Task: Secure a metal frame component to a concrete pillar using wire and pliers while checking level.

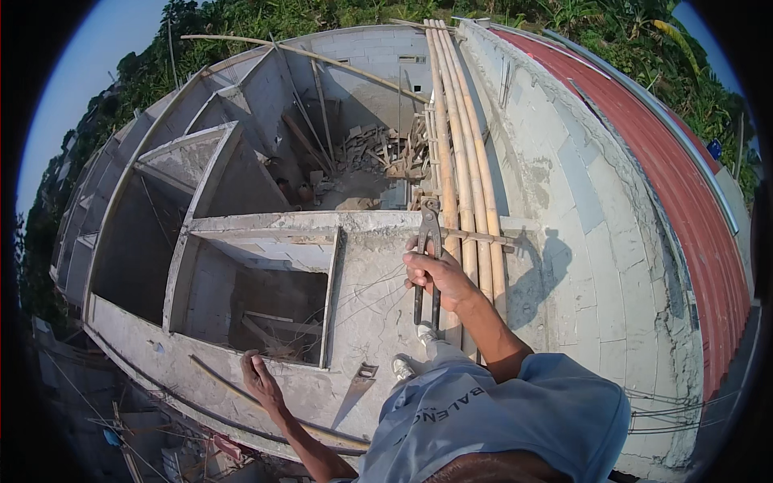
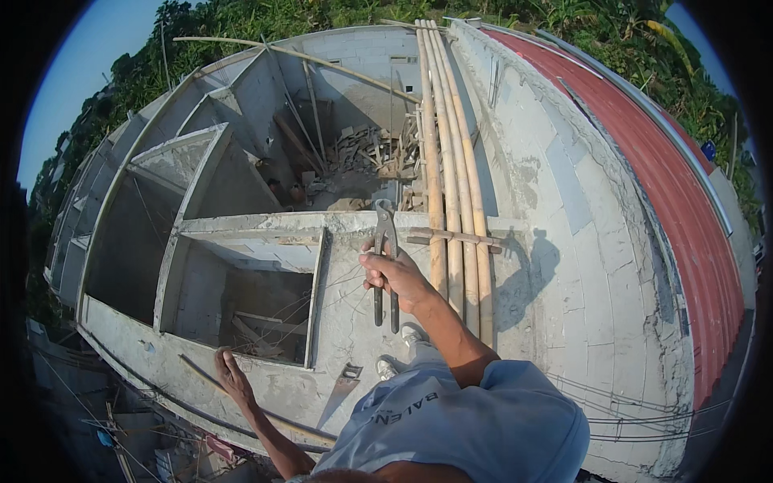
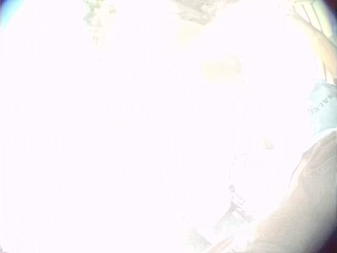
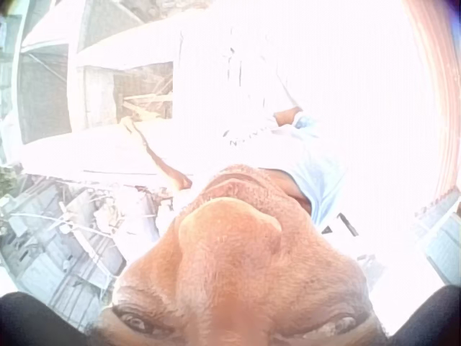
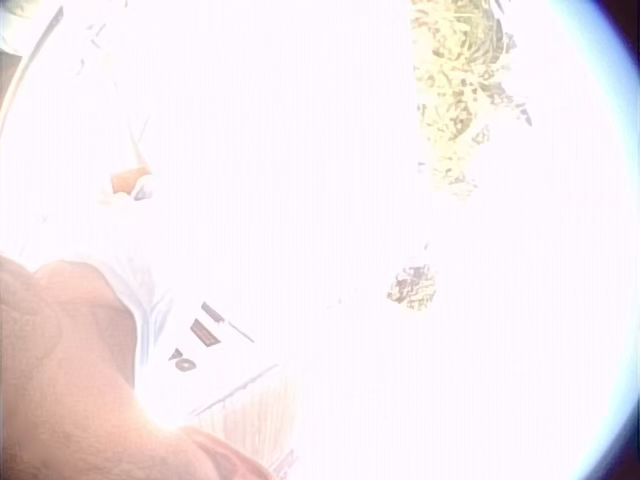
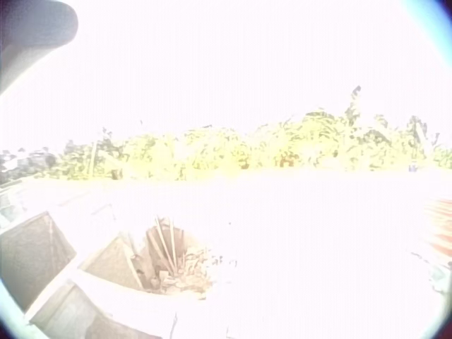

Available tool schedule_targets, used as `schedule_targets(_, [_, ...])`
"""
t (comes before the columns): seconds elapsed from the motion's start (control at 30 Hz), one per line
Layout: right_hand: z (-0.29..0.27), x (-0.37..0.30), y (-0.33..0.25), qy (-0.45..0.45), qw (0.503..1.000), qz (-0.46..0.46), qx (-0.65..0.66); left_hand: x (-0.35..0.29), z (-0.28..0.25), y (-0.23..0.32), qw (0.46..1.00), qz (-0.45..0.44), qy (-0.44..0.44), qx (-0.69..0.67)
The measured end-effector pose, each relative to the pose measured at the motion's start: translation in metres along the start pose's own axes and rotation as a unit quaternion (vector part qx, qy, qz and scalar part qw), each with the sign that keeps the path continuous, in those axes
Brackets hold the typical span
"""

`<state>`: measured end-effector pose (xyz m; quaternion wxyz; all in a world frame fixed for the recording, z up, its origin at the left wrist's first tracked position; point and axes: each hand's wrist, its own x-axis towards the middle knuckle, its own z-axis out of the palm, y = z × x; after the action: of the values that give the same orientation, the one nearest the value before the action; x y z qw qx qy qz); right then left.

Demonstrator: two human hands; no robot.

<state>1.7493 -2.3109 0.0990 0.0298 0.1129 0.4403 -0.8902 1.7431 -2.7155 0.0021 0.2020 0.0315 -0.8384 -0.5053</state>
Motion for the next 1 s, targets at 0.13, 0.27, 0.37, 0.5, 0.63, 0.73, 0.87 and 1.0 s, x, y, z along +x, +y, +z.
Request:
schedule_targets(0.13, [0.001,0.013,-0.023,0.023,0.997,-0.07,-0.001,0.0,-0.007,0.023,0.954,0.129,-0.193,0.189])
schedule_targets(0.27, [-0.041,0.011,-0.069,0.109,0.979,-0.158,0.069,-0.01,-0.074,-0.051,0.998,-0.048,0.03,-0.039])
schedule_targets(0.37, [-0.067,0.004,-0.085,0.126,0.975,-0.169,0.076,-0.023,-0.095,-0.064,0.996,-0.067,0.052,0.024])
schedule_targets(0.5, [-0.107,-0.016,-0.119,0.169,0.95,-0.245,0.094,-0.019,-0.139,-0.066,0.96,-0.162,0.215,0.08])
schedule_targets(0.63, [-0.212,-0.048,-0.169,0.246,0.91,-0.326,0.075,-0.086,-0.308,-0.19,0.814,-0.333,0.303,0.366])
schedule_targets(0.73, [-0.232,-0.077,-0.174,0.295,0.894,-0.332,0.059,-0.129,-0.335,-0.195,0.746,-0.469,0.307,0.36])
schedule_targets(0.87, [-0.229,-0.074,-0.172,0.274,0.905,-0.324,0.024,-0.144,-0.295,-0.219,0.811,-0.479,0.297,0.154])
schedule_targets(1.0, [-0.23,-0.056,-0.17,0.207,0.924,-0.322,0.008,-0.071,-0.14,-0.159,0.817,-0.439,0.194,-0.32])
